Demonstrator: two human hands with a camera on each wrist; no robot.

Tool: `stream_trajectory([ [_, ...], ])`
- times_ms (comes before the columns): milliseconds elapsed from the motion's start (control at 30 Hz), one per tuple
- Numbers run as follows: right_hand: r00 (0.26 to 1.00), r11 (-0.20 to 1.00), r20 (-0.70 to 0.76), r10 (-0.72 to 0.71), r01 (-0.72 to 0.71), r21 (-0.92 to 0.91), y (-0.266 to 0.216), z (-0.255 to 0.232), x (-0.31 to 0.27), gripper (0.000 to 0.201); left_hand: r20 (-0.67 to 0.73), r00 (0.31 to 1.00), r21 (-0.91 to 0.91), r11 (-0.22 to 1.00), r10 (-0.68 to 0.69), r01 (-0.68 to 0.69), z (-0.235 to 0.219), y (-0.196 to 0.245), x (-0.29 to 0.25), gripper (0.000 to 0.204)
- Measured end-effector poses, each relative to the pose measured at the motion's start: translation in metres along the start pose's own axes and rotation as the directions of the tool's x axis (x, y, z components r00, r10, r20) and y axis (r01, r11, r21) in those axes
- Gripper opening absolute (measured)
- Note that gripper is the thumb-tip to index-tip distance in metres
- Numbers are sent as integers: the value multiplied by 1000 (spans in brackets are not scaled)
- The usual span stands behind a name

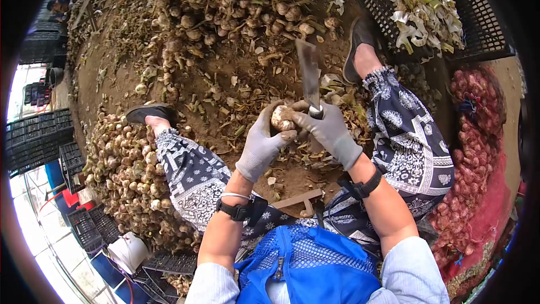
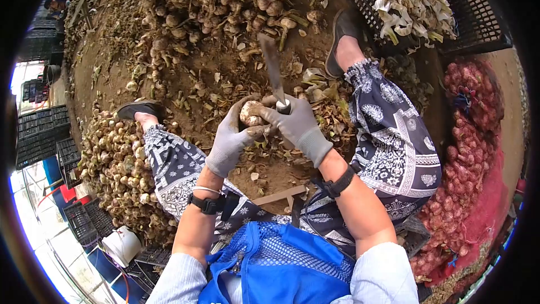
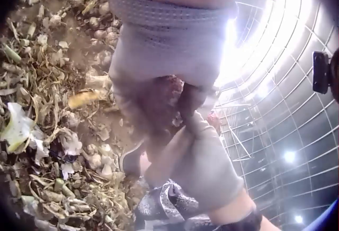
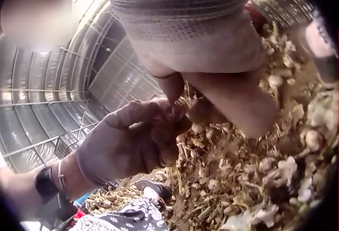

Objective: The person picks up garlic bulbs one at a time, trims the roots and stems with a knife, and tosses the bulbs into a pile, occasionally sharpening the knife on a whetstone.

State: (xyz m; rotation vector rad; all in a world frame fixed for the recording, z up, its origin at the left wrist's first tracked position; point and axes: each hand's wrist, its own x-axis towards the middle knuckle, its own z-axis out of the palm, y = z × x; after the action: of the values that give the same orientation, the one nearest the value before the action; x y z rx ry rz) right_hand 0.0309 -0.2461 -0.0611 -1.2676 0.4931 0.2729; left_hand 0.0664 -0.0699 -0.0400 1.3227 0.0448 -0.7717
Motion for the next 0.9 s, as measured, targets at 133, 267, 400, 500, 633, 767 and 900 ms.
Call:
stream_trajectory([
  [133,909,641,36,-414,320,-697,-8,5,-32,23,-96,995,142,990,36,-22,-21,-15,-8,73],
  [267,921,359,226,-317,337,-870,-14,12,-46,30,-20,989,153,977,150,-145,-19,-18,-19,72],
  [400,923,341,260,-283,350,-872,-4,6,-43,26,-28,987,245,959,155,-144,-22,-17,-24,75],
  [500,898,350,269,-348,391,-851,8,3,-35,25,25,984,365,914,178,-175,-37,-31,-19,69],
  [633,875,388,244,-418,415,-823,23,3,-27,21,-35,996,308,949,84,-70,-40,-37,-16,70],
  [767,976,374,110,-187,174,-911,28,-5,-14,21,-97,995,243,970,39,-14,-28,-26,-25,55],
  [900,995,358,-97,4,-92,-929,49,-42,11,23,-127,980,389,917,152,-92,-10,21,-48,64],
])
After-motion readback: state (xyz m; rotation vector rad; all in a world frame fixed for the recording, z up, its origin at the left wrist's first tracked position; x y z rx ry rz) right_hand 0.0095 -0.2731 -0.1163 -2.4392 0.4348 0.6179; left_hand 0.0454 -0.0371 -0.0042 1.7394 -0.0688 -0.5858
